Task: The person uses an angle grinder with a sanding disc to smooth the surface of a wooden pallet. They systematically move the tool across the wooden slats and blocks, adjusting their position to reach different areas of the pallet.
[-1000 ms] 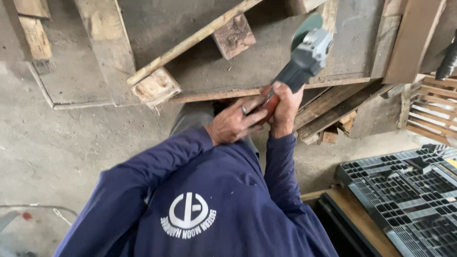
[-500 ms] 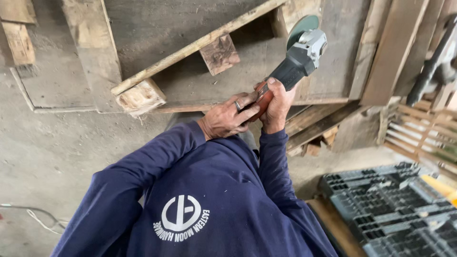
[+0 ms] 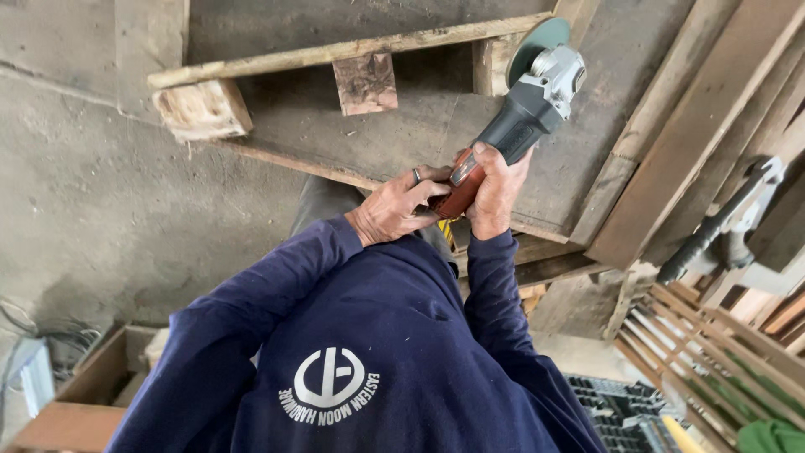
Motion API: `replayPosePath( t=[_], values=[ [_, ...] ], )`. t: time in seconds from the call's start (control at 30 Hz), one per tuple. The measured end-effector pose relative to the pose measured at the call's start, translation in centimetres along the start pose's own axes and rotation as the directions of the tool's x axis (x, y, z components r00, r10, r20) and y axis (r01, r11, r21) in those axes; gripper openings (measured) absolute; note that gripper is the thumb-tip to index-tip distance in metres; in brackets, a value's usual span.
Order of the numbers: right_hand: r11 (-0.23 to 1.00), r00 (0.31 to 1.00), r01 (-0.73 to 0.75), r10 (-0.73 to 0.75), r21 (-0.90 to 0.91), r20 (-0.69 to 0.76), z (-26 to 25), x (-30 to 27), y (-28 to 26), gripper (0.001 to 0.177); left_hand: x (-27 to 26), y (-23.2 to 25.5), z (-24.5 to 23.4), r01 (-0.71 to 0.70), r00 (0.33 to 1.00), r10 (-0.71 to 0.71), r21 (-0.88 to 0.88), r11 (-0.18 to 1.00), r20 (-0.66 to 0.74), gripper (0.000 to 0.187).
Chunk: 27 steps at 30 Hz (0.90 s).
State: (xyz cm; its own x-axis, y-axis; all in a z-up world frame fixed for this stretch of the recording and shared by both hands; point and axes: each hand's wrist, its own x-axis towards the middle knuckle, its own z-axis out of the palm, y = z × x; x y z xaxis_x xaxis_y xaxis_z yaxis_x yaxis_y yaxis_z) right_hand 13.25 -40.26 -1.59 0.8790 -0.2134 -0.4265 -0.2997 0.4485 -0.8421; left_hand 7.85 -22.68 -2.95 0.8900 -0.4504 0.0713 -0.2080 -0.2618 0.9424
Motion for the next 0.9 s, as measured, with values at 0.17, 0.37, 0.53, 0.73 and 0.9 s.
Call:
replayPosePath(
  t=[0.17,0.37,0.53,0.73,0.9],
  values=[
    [1.000,0.999,0.006,-0.005,-0.007,0.039,-1.1,1.3,0.3,0.055,0.4,0.6,1.3,0.094,0.995,-0.089,0.118,0.989,-0.045,0.047],
    [0.993,0.997,0.080,-0.082,-0.090,-0.012,-2.0,1.6,1.1,0.058,5.2,-4.7,-3.8,0.102,0.944,0.040,0.407,0.908,-0.327,0.032],
    [0.987,0.995,0.053,-0.065,-0.155,-0.075,-1.4,0.5,0.7,0.059,13.2,-9.4,-6.5,0.344,0.938,-0.198,0.703,0.623,-0.284,0.047],
    [0.988,0.985,0.008,-0.034,-0.153,-0.170,1.0,-0.2,-0.7,0.059,15.8,-11.8,-7.1,0.331,0.903,-0.429,0.686,0.647,-0.031,0.035],
    [0.995,0.984,0.077,-0.087,-0.071,-0.156,0.4,-0.8,-0.8,0.059,18.2,-12.7,-10.4,0.207,0.974,-0.195,0.793,0.573,-0.114,0.035]
  ],
)
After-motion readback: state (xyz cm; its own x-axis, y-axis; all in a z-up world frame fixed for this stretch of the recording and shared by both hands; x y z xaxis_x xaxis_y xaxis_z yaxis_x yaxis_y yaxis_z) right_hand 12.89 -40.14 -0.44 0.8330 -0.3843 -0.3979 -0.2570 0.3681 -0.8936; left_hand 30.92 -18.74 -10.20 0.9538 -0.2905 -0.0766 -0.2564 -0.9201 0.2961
